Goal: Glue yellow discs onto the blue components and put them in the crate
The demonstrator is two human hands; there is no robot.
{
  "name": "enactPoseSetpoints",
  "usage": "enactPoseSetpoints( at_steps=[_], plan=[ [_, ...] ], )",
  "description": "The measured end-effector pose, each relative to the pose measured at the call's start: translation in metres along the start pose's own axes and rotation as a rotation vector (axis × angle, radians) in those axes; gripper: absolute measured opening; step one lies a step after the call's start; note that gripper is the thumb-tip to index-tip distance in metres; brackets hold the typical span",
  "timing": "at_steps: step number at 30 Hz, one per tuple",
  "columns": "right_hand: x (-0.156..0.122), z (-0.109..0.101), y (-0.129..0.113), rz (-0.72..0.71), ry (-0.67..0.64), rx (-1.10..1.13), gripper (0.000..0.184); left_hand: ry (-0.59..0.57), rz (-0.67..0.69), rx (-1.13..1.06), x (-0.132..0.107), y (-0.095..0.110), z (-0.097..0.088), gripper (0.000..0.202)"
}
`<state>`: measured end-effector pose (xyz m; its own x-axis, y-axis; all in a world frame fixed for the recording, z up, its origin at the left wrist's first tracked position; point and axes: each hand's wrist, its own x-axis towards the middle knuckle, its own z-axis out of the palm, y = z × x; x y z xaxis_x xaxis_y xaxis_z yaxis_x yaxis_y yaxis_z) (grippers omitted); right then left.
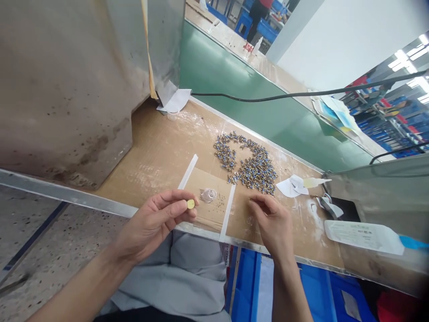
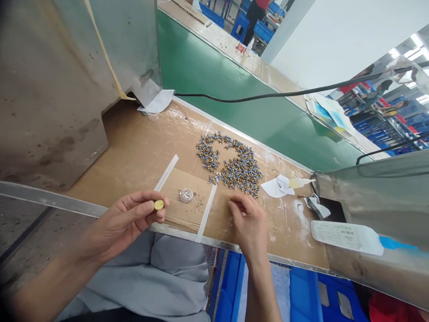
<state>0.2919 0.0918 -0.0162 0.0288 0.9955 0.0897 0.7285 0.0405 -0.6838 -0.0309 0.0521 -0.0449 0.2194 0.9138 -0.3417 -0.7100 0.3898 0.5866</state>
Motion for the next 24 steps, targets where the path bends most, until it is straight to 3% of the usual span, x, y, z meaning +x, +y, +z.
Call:
enactPoseSetpoints(
  at_steps=[4,7,13,24],
  plan=[
    [-0.011,0.02,-0.017,0.085,0.076,0.293,0.022,-0.008,0.019,0.049,0.001,-0.001,0.002,0.025],
    [-0.014,0.037,-0.038,0.061,0.091,0.439,0.022,-0.018,0.032,0.06,0.001,-0.001,0.003,0.025],
    [0.0,0.055,-0.065,-0.142,0.075,0.347,0.006,-0.033,0.027,0.028,0.001,-0.003,0.002,0.024],
    [0.003,0.063,-0.067,-0.344,0.084,0.209,0.011,-0.071,0.021,-0.014,0.002,-0.005,0.001,0.022]
  ],
)
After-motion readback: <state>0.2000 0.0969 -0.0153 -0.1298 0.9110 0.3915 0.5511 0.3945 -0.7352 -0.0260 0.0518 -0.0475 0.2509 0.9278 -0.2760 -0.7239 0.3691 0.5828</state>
